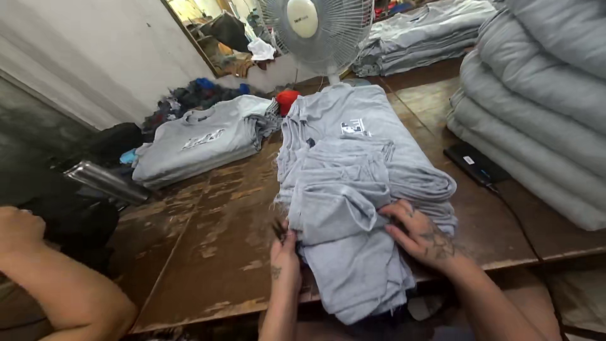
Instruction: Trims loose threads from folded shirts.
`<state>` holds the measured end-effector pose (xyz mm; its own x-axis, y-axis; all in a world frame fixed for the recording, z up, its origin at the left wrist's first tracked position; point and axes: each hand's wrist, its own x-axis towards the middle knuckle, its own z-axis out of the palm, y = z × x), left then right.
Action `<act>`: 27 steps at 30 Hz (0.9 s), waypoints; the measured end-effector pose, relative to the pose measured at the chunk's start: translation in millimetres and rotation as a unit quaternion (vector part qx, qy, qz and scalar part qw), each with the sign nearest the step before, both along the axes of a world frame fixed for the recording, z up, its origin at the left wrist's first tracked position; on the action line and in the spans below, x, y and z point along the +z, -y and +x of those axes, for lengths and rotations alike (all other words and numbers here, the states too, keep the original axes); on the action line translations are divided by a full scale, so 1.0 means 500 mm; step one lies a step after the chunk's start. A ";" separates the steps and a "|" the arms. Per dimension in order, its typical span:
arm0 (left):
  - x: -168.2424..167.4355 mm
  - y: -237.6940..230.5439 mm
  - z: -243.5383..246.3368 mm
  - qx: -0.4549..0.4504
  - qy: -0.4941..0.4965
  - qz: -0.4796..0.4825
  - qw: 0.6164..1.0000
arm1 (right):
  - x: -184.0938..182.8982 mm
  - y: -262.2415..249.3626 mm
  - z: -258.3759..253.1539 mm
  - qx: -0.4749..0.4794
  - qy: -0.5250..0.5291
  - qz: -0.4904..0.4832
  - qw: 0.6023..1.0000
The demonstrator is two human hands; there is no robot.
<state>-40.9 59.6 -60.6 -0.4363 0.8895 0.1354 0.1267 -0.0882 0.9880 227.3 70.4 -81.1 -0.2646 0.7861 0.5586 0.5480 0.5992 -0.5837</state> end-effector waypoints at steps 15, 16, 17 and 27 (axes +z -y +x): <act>0.033 0.091 0.020 -0.360 -0.357 0.191 0.840 | 0.004 0.127 -0.061 0.004 0.001 0.129 0.992; 0.038 0.100 0.040 -0.366 -0.368 0.214 0.828 | -0.007 0.109 -0.089 0.022 0.018 0.138 0.990; 0.042 0.109 0.053 -0.373 -0.380 0.238 0.813 | -0.020 0.092 -0.106 0.027 0.015 0.153 0.988; 0.051 0.119 -0.004 -0.464 -0.495 -0.016 0.734 | -0.105 0.159 -0.025 -0.029 0.064 0.129 0.989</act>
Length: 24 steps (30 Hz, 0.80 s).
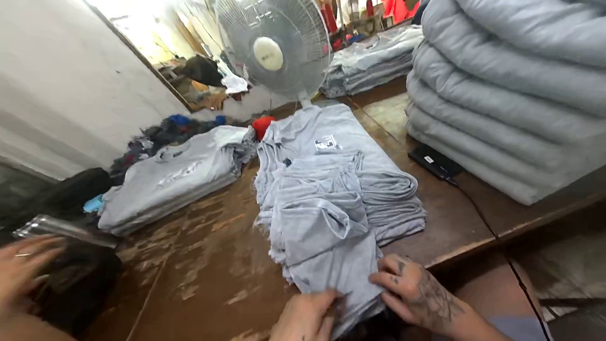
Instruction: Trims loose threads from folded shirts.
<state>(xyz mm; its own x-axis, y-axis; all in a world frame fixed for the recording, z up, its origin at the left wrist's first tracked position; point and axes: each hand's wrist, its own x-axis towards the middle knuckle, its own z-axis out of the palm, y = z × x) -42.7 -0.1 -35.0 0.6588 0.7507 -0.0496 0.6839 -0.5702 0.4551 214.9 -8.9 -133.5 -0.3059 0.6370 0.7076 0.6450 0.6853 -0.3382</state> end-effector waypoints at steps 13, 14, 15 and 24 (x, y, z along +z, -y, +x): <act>-0.090 -0.071 0.141 0.041 0.614 -0.259 0.745 | 0.032 0.077 0.099 0.016 -0.083 -0.068 0.994; -0.086 -0.071 0.148 0.051 0.606 -0.243 0.756 | 0.046 0.064 0.080 0.014 -0.088 -0.058 0.994; -0.087 -0.074 0.155 0.061 0.598 -0.233 0.764 | 0.053 0.049 0.060 0.008 -0.091 -0.049 0.995; -0.110 -0.072 0.134 0.040 0.602 -0.241 0.760 | 0.001 0.034 0.110 0.153 -0.194 -0.139 0.959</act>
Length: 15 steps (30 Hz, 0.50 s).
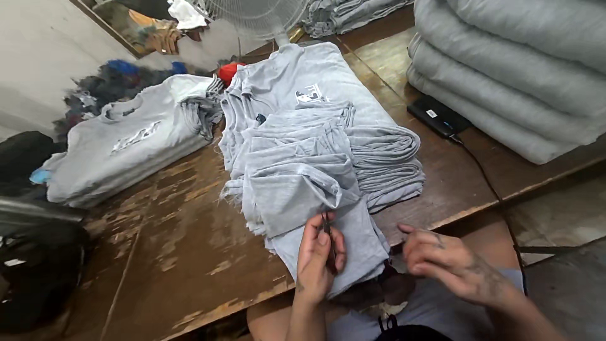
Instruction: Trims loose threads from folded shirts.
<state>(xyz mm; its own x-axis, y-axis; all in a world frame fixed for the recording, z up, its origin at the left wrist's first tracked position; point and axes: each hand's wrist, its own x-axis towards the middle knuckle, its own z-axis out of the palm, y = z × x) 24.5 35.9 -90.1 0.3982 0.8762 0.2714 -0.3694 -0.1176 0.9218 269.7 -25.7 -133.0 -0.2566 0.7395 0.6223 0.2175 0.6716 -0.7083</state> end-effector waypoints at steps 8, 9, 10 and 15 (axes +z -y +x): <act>-0.004 0.001 0.011 -0.020 -0.044 0.053 0.997 | 0.049 -0.010 -0.046 -0.139 0.137 0.043 0.980; -0.004 0.005 0.009 -0.013 -0.066 0.072 0.995 | 0.038 -0.020 -0.062 -0.167 0.158 0.061 0.971; -0.004 0.010 0.007 0.001 -0.102 0.098 0.990 | 0.025 -0.029 -0.073 -0.183 0.175 0.078 0.964; 0.007 0.033 -0.012 0.040 -0.346 0.268 0.898 | 0.019 -0.030 -0.037 -0.110 0.145 0.070 0.981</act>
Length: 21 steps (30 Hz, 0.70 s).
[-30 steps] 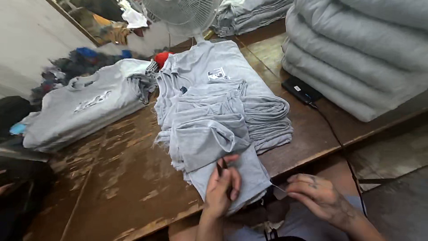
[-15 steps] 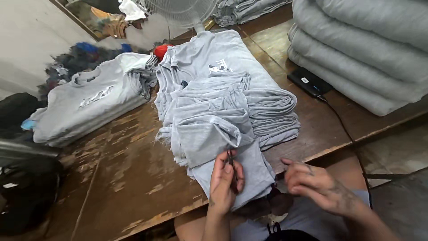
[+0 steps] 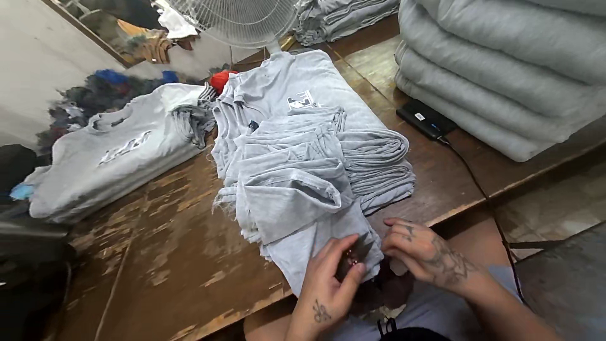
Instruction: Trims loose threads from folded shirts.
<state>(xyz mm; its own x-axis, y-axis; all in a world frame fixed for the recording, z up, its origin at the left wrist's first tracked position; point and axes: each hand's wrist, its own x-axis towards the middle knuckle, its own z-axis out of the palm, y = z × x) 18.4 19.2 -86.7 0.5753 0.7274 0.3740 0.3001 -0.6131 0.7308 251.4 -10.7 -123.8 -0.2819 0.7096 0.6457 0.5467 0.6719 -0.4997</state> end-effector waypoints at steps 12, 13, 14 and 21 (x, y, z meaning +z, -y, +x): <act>0.021 -0.004 -0.027 -0.033 -0.059 0.009 0.998 | -0.002 0.027 0.047 0.119 -0.130 -0.075 0.982; 0.016 -0.008 -0.032 -0.025 -0.024 -0.029 0.999 | 0.003 0.027 0.041 0.098 -0.125 -0.068 0.985; 0.010 -0.010 -0.033 -0.014 0.007 -0.058 0.998 | 0.011 0.026 0.034 0.068 -0.113 -0.063 0.989; 0.000 0.005 -0.029 0.002 -0.014 -0.018 1.000 | -0.001 0.001 -0.023 -0.039 -0.005 0.010 0.999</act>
<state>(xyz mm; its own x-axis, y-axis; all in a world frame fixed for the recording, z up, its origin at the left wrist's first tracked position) 3.8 16.7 -86.8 0.5820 0.7428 0.3311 0.3237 -0.5851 0.7436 239.6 -11.3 -124.4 -0.2199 0.7156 0.6630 0.5927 0.6378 -0.4918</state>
